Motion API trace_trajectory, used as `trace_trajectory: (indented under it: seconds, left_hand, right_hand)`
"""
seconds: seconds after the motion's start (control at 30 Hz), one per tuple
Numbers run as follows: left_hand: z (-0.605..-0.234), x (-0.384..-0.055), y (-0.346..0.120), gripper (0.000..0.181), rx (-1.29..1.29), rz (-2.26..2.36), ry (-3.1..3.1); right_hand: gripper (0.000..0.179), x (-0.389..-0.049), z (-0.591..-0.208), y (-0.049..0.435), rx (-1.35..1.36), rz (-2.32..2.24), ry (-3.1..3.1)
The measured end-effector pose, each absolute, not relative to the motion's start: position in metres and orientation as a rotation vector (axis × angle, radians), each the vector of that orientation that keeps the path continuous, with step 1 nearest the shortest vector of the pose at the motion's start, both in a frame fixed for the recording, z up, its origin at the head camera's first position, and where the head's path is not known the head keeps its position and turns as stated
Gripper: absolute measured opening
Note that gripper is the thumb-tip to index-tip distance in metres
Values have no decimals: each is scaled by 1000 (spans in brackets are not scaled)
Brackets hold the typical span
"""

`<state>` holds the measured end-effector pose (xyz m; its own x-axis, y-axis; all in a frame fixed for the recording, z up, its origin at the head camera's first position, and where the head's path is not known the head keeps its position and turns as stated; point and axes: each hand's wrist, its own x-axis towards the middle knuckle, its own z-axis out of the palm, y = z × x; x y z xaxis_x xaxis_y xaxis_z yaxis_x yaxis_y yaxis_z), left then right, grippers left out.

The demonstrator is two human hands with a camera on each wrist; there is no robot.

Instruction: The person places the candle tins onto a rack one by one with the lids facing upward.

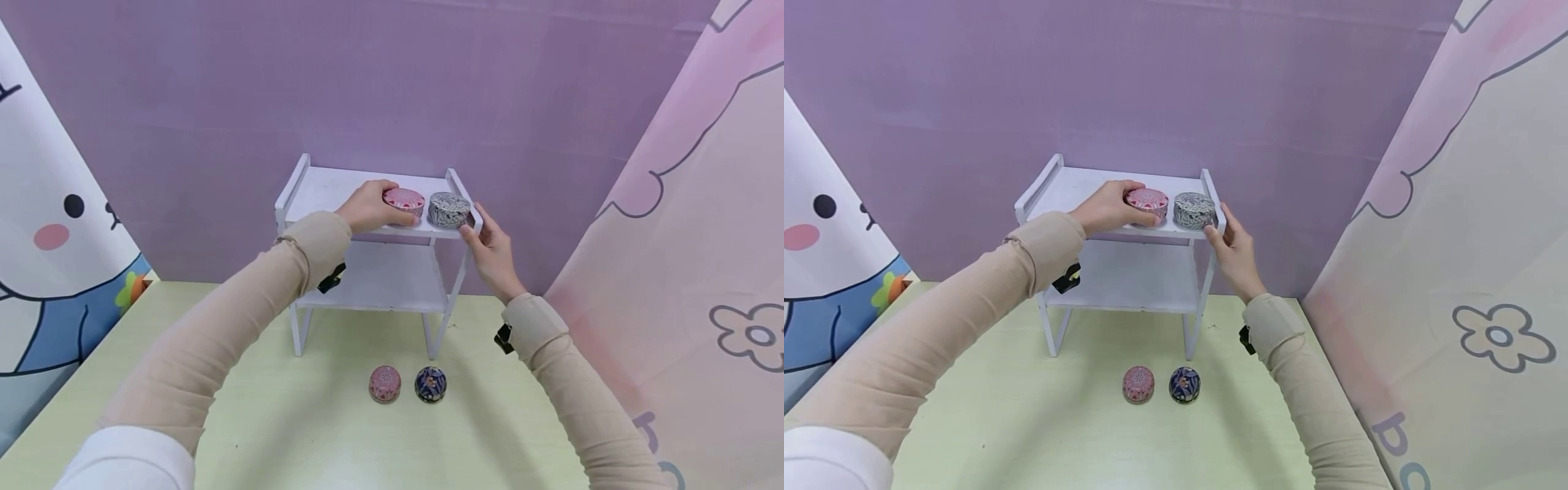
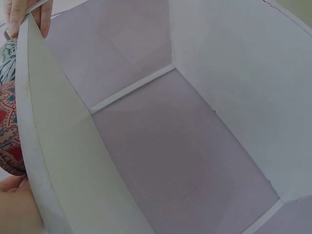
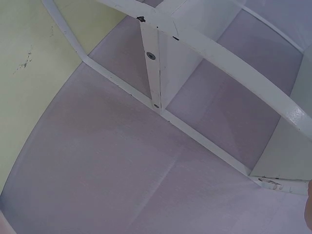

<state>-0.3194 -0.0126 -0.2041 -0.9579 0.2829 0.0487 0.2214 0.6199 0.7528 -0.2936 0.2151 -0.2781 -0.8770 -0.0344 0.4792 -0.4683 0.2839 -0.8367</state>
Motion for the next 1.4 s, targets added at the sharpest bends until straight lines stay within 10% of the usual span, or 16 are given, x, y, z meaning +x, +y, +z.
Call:
trace_trajectory:
  seconds: [0.9, 1.4]
  left_hand:
    - [-194, -319, -29, 81, 510, 1454, 2613]
    - [-195, -296, -38, 41, 623, 2008, 2761]
  right_hand:
    - [59, -295, -277, 217, 467, 1633, -2165]
    - [58, -295, -276, 215, 474, 1644, -2172]
